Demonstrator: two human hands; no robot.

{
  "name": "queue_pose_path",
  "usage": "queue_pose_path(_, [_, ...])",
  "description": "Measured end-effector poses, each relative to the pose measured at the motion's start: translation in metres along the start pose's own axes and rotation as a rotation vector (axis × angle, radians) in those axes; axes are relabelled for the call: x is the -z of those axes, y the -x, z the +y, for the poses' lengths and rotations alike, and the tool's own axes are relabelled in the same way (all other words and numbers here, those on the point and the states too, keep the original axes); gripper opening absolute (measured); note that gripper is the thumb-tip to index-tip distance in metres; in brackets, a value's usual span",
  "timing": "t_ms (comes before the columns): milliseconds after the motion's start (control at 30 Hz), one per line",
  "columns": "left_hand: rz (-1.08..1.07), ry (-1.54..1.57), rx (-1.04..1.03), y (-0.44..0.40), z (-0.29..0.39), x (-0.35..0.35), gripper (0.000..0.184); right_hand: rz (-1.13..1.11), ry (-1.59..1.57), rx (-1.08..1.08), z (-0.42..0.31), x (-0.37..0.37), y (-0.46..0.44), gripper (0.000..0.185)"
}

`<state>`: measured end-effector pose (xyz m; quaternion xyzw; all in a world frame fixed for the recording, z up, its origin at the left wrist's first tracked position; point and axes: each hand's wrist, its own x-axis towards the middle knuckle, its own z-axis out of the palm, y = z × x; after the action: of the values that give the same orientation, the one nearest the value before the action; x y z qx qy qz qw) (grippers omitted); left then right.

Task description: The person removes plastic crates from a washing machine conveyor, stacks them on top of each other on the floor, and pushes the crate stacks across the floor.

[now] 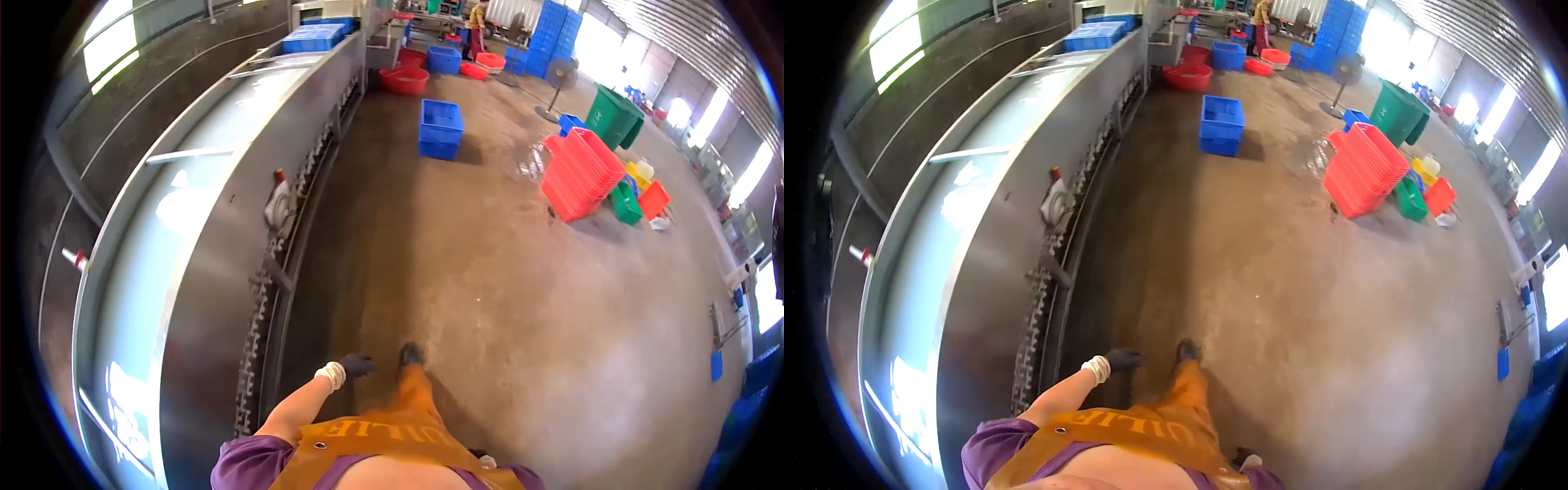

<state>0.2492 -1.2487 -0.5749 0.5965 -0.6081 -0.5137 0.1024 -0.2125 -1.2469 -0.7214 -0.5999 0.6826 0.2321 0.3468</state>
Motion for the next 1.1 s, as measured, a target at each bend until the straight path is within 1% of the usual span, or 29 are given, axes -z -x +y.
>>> queue_pose_path(33, [0.010,-0.010,-0.060,-0.122,-0.023,0.068,0.038,-0.012,-0.039,-0.020,-0.011,0.050,-0.053,0.026])
queue_pose_path(67, [0.011,0.020,0.012,-0.224,-0.035,0.130,0.037,-0.028,-0.062,-0.041,-0.038,0.112,-0.114,0.025])
queue_pose_path(100, [0.059,0.041,0.041,-0.247,-0.021,0.156,0.037,-0.011,-0.084,-0.030,-0.053,0.150,-0.153,0.024])
queue_pose_path(167, [0.208,0.132,0.109,-0.270,-0.006,0.209,0.036,0.106,-0.180,0.013,-0.087,0.235,-0.222,0.023])
queue_pose_path(200, [0.292,0.205,0.147,-0.275,0.000,0.232,0.036,0.188,-0.321,0.029,-0.110,0.284,-0.253,0.022])
queue_pose_path(233, [0.362,0.284,0.191,-0.278,0.001,0.255,0.035,0.251,-0.533,0.038,-0.140,0.334,-0.276,0.021])
queue_pose_path(300, [0.469,0.406,0.302,-0.291,-0.009,0.300,0.035,0.303,-1.035,0.084,-0.223,0.437,-0.317,0.020])
queue_pose_path(333, [0.514,0.491,0.347,-0.303,-0.036,0.305,0.036,0.315,-1.134,0.141,-0.268,0.478,-0.335,0.019])
queue_pose_path(367, [0.496,0.198,0.438,-0.314,-0.067,0.319,0.039,0.333,-1.148,0.218,-0.304,0.511,-0.376,0.018])
queue_pose_path(400, [0.580,0.127,0.354,-0.315,-0.070,0.327,0.042,0.361,-1.077,0.311,-0.343,0.535,-0.415,0.017])
queue_pose_path(433, [0.651,0.084,0.381,-0.318,-0.074,0.329,0.041,0.411,-0.958,0.415,-0.382,0.558,-0.463,0.016])
queue_pose_path(500, [0.525,0.064,0.539,-0.323,-0.098,0.326,0.039,0.554,-0.650,0.600,-0.447,0.582,-0.571,0.015])
queue_pose_path(567, [0.373,0.014,0.647,-0.325,-0.120,0.323,0.037,0.450,-0.636,0.787,-0.497,0.632,-0.539,0.024])
queue_pose_path(633, [0.307,-0.013,0.671,-0.359,-0.136,0.349,0.035,0.287,-0.107,0.820,-0.522,0.666,-0.543,0.033])
queue_pose_path(667, [0.295,-0.014,0.672,-0.386,-0.133,0.374,0.035,0.428,-0.226,0.950,-0.526,0.667,-0.540,0.034])
queue_pose_path(700, [0.284,-0.016,0.660,-0.417,-0.132,0.400,0.034,0.199,-0.082,0.911,-0.517,0.684,-0.548,0.035])
queue_pose_path(733, [0.277,-0.044,0.627,-0.456,-0.132,0.432,0.033,0.153,-0.064,0.881,-0.509,0.688,-0.561,0.039])
queue_pose_path(800, [0.238,-0.231,0.494,-0.533,-0.126,0.503,0.031,0.065,-0.168,0.561,-0.465,0.688,-0.586,0.042])
queue_pose_path(833, [0.184,-0.488,0.354,-0.578,-0.117,0.548,0.031,0.048,-0.180,0.412,-0.447,0.692,-0.600,0.041])
queue_pose_path(867, [0.177,-0.679,0.248,-0.623,-0.107,0.590,0.030,0.033,-0.170,0.287,-0.430,0.698,-0.613,0.040])
queue_pose_path(900, [0.201,-0.725,0.200,-0.665,-0.093,0.632,0.029,0.012,-0.165,0.169,-0.415,0.703,-0.624,0.040])
queue_pose_path(933, [0.395,-0.102,0.268,-0.719,-0.112,0.666,0.028,-0.009,-0.165,0.062,-0.406,0.711,-0.633,0.039])
queue_pose_path(967, [0.652,0.522,0.221,-0.774,-0.133,0.699,0.027,-0.029,-0.176,-0.009,-0.404,0.719,-0.644,0.039])
queue_pose_path(1000, [0.656,0.692,0.141,-0.798,-0.079,0.742,0.014,-0.048,-0.185,-0.068,-0.407,0.728,-0.658,0.038])
queue_pose_path(1033, [0.652,0.863,0.061,-0.814,0.000,0.792,0.011,-0.068,-0.195,-0.116,-0.412,0.736,-0.679,0.038])
queue_pose_path(1100, [0.718,0.505,-0.160,-0.858,0.057,0.865,0.009,-0.108,-0.192,-0.138,-0.434,0.758,-0.724,0.037])
